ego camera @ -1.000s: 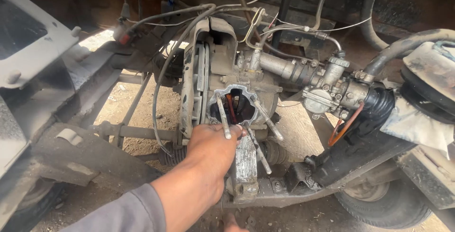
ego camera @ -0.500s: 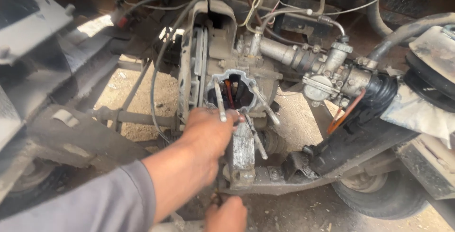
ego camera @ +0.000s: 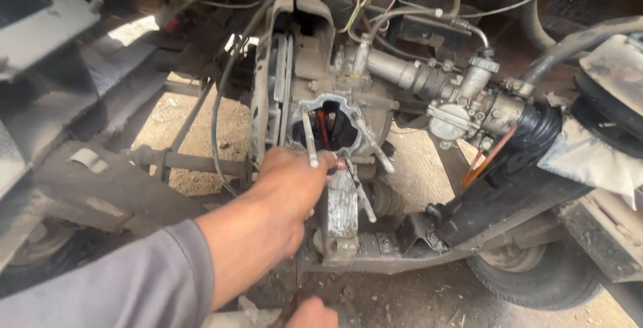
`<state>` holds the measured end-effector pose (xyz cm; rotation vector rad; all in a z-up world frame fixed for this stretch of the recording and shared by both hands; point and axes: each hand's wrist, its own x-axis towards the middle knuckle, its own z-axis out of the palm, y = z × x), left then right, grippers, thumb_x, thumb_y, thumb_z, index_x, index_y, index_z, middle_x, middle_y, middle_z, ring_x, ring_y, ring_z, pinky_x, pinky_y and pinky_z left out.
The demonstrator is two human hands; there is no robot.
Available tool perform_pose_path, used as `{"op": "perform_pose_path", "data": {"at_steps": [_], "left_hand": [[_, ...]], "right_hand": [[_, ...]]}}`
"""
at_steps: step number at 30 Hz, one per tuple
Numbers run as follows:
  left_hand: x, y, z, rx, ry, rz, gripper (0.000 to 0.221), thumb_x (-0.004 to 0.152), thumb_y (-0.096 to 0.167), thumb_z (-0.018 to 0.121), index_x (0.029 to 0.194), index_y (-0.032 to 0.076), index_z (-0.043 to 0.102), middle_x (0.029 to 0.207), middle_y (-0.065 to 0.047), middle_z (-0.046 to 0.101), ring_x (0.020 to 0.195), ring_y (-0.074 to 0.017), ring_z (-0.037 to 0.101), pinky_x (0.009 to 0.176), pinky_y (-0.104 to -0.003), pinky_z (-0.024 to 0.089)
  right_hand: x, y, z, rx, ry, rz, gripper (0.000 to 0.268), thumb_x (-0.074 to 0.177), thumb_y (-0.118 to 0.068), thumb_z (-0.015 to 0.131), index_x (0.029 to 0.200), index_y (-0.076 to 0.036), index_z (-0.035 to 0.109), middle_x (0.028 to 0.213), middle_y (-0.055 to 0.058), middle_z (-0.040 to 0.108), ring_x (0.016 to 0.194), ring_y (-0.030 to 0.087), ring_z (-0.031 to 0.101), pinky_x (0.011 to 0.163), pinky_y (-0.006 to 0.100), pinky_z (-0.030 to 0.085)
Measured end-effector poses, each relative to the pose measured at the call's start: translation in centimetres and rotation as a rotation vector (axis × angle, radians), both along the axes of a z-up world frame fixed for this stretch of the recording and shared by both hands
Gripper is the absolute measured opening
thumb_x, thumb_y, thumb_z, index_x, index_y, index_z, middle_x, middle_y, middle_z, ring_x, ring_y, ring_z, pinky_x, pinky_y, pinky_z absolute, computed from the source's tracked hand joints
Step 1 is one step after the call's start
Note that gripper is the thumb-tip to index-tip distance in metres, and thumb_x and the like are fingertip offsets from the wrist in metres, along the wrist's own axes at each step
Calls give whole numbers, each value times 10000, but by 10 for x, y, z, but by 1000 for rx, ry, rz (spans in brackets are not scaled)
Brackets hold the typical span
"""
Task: Inspecting and manipulating components inside an open engine block, including checking rods and internal mechanisms.
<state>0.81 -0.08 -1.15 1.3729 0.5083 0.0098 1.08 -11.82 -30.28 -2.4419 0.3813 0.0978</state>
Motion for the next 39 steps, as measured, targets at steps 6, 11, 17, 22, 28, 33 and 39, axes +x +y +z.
{"op": "perform_pose_path", "data": {"at_steps": [6,11,17,22,28,33,39], "left_hand": [[-1,0,-5,-194,-69,12,174,905,159,650,940,-4,698,979,-171,718,951,-278,657,882,-492,498],[-11,-1,18,-58,70,9,243,949,194,661,1108,16,613,1144,-172,650,1120,-234,598,1014,-484,416],[-10,-1,15,-103,58,6,241,958,216,661,1082,12,626,1114,-166,710,1071,-232,666,996,-469,473],[-6,0,11,-103,20,11,175,933,186,660,979,17,662,1013,-143,706,979,-222,654,920,-451,489],[-6,-1,5,-137,-51,-1,169,881,130,631,930,-18,696,953,-170,736,891,-260,673,853,-457,515],[-6,1,6,-110,-13,39,178,907,164,677,957,-7,680,988,-175,724,948,-236,672,890,-434,506],[-3,-2,2,-134,-55,5,192,873,133,658,968,-32,679,961,-183,720,909,-250,669,861,-469,507]], "right_hand": [[-7,-5,-23,-28,-154,84,556,884,-126,676,1402,-323,632,986,121,777,862,187,798,858,320,616],[3,-11,-30,-9,-308,115,445,785,-202,789,1227,-245,765,938,164,773,813,203,805,793,296,630],[-6,3,23,-103,-282,182,338,826,-191,715,1155,-210,786,827,141,787,817,188,824,843,292,643],[-14,17,90,-352,80,180,434,816,-228,677,1230,-345,726,942,109,788,974,257,780,1022,373,570],[-31,28,136,-392,221,252,551,792,-316,776,1326,-351,642,1119,114,724,1095,284,718,1018,417,562],[-21,29,106,-391,169,272,623,798,-281,752,1387,-398,587,1045,133,736,1050,302,731,1009,432,559],[-40,40,131,-418,164,195,326,844,-358,735,1139,-221,730,991,155,747,983,321,745,917,475,590]]}}
